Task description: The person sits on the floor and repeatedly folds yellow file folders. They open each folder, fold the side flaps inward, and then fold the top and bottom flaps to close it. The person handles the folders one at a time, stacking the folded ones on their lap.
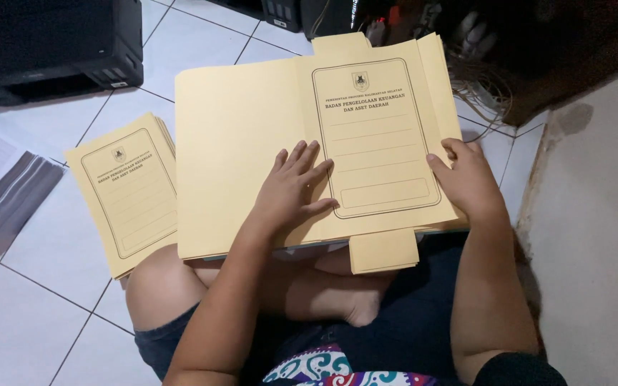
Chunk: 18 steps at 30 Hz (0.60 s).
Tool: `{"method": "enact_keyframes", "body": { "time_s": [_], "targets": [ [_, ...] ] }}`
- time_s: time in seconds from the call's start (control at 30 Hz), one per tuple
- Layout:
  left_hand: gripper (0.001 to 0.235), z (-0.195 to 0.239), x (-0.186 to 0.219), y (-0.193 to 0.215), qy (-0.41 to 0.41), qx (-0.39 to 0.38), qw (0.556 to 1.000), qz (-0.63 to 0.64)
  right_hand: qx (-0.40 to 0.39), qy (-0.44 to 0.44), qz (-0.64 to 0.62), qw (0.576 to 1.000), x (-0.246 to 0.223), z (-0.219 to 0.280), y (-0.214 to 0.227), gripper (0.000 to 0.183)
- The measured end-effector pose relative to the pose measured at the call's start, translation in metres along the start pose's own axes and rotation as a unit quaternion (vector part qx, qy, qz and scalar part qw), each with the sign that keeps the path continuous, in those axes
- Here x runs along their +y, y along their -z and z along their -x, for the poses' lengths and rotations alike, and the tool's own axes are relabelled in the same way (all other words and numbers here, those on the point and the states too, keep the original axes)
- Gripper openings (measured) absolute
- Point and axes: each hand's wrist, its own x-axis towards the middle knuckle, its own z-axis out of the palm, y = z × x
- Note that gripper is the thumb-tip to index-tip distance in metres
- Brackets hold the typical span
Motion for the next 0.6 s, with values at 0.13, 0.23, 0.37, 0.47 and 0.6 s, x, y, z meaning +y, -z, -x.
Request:
{"method": "enact_keyframes", "body": {
  "time_s": [0.13, 0.23, 0.37, 0.47, 0.6],
  "targets": [
    [0.080, 0.001, -0.001, -0.002, -0.006, 0.017, 1.000, 0.014, 0.000, 0.007, -0.077, 0.997, 0.006, -0.003, 0.001, 0.052],
    [0.080, 0.002, -0.001, -0.004, -0.010, 0.031, 0.999, 0.018, -0.012, 0.008, -0.124, 0.992, 0.002, 0.004, 0.007, 0.052],
    [0.080, 0.002, -0.002, -0.006, -0.019, 0.053, 0.998, 0.020, -0.017, 0.067, -0.128, 0.989, -0.008, 0.008, 0.015, 0.058],
    [0.080, 0.002, -0.002, -0.006, -0.029, 0.056, 0.998, 0.018, -0.036, 0.066, -0.096, 0.993, -0.035, 0.025, 0.027, 0.064],
    [0.081, 0.001, -0.005, -0.010, -0.022, 0.052, 0.998, 0.023, -0.059, 0.011, -0.065, 0.996, -0.048, 0.033, 0.034, 0.066]
  ]
}}
